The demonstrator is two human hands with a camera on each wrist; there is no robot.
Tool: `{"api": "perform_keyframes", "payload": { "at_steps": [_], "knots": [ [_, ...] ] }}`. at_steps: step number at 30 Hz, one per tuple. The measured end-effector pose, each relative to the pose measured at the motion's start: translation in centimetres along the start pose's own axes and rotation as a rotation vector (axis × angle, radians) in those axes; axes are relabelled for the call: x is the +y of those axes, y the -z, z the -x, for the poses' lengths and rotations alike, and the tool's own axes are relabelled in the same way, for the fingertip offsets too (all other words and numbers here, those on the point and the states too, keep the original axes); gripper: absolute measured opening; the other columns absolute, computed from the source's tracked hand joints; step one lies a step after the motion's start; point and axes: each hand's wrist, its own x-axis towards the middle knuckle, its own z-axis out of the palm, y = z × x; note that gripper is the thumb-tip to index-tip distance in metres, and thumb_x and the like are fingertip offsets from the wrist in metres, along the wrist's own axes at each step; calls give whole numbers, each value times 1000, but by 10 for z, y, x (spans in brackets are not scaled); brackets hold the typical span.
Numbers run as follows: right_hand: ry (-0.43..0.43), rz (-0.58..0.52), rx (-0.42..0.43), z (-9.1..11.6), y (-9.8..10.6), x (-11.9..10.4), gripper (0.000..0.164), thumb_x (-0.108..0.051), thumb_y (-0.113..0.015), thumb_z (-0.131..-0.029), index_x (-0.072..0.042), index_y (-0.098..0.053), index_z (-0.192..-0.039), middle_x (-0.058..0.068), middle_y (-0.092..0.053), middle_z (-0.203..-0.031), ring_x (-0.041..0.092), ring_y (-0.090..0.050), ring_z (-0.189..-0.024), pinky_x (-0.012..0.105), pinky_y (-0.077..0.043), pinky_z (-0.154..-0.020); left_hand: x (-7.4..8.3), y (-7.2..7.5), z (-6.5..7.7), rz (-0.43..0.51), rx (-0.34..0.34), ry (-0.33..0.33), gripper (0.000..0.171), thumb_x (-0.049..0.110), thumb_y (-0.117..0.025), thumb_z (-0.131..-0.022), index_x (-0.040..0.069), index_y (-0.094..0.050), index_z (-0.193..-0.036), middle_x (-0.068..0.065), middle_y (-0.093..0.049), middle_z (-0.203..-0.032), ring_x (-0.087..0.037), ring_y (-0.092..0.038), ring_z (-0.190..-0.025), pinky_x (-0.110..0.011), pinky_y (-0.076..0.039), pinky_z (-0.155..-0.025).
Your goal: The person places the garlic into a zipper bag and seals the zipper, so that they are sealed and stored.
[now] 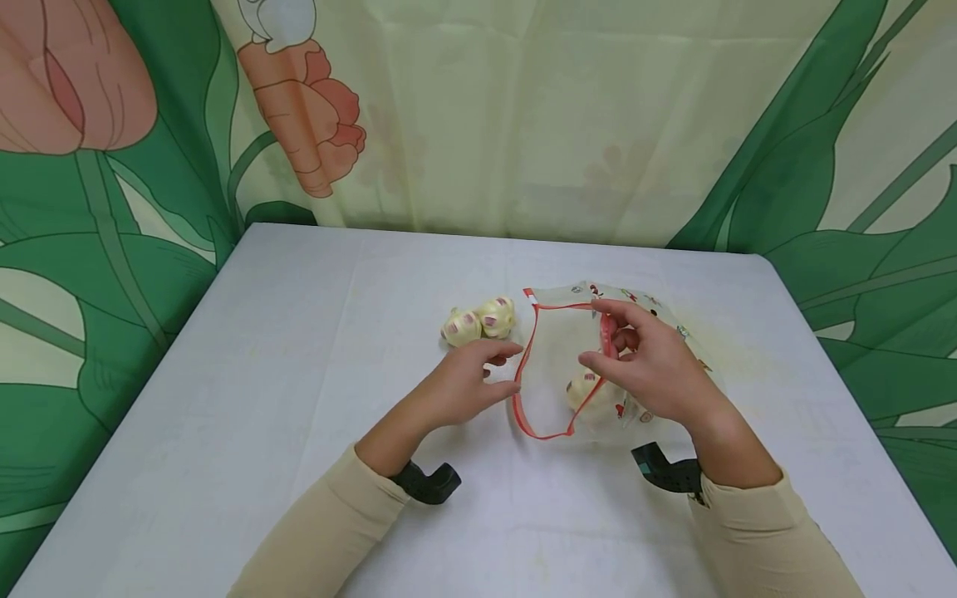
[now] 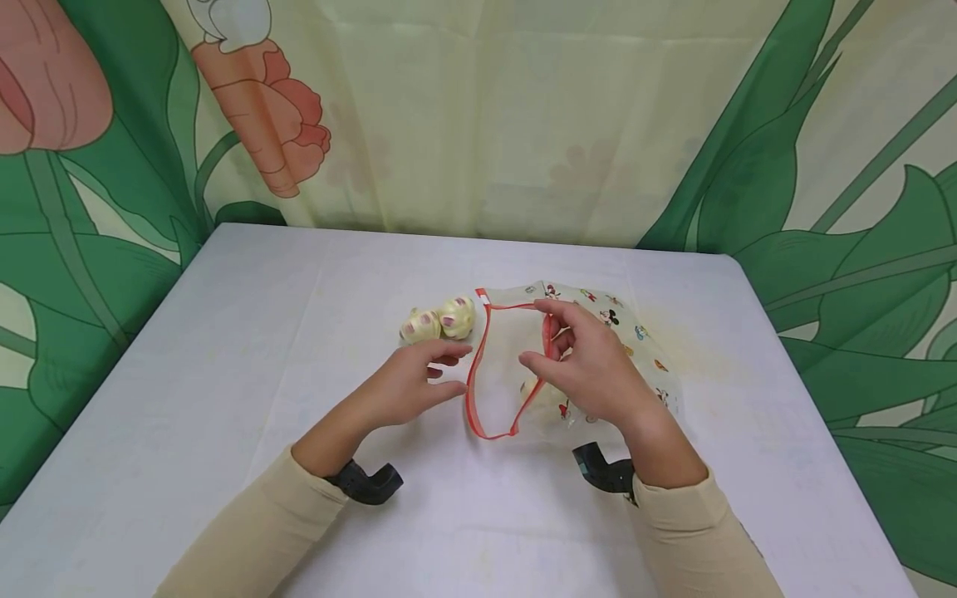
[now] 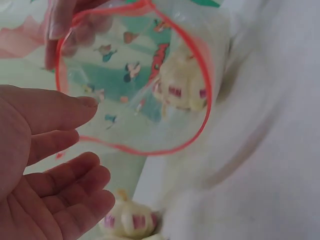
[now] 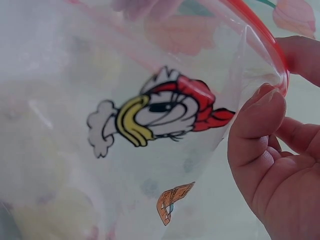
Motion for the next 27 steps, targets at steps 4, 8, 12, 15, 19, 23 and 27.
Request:
{"api": "perform_keyframes", "payload": {
  "at_steps": [4, 8, 12, 15, 19, 23, 27],
  "knots": [
    [-4, -3, 0, 0, 0, 0, 68, -15, -80, -87, -3, -46, -146, 10, -51, -93, 23, -54, -84, 24, -48, -59, -6, 11, 2, -7, 61, 38, 49, 13, -74, -91, 4, -59, -137, -12, -61, -132, -27, -58, -118, -38, -51, -97],
    [-7, 0, 1, 0, 0, 0, 68, -14, -80, -87, -3, -46, -146, 10, -51, -93, 23, -54, -84, 24, -48, -59, -15, 22, 2, -41, 132, 91, 50, 15, -75, -91, 7, -60, -138, -12, -58, -133, -28, -56, -118, -39, -51, -96],
    [-8, 1, 2, 0, 0, 0, 69, -14, -80, -87, -3, -46, -146, 10, -51, -93, 23, -54, -84, 24, -48, -60, -28, 29, -2, -66, 218, 126, 49, 15, -76, -90, 6, -61, -136, -15, -53, -135, -29, -53, -120, -43, -49, -97],
    [-7, -1, 2, 0, -1, 0, 69, -14, -80, -87, -3, -46, -146, 10, -51, -93, 23, -53, -84, 24, -49, -60, -38, 31, -5, -58, 269, 137, 48, 13, -75, -90, 4, -61, -135, -19, -49, -138, -32, -48, -126, -47, -45, -102],
    [-7, 0, 4, 0, 0, 0, 69, -14, -80, -87, -3, -46, -146, 10, -51, -93, 24, -53, -84, 24, -49, -60, -47, 32, -8, -50, 292, 140, 52, 12, -75, -89, 2, -58, -137, -22, -43, -145, -37, -40, -136, -51, -36, -110],
    [-11, 6, 3, 0, -1, 0, 70, -15, -80, -87, -3, -46, -146, 10, -51, -93, 23, -53, -84, 24, -48, -60, -51, 31, -12, -77, 267, 163, 56, 14, -74, -90, 4, -55, -141, -20, -39, -152, -37, -34, -141, -52, -31, -114],
    [-11, 5, 2, -1, -1, 0, 70, -15, -80, -87, -2, -45, -146, 10, -51, -93, 23, -53, -84, 24, -48, -59, -55, 30, -17, -108, 235, 169, 56, 13, -74, -91, 4, -55, -142, -18, -40, -154, -37, -35, -142, -49, -31, -114]
  ]
}}
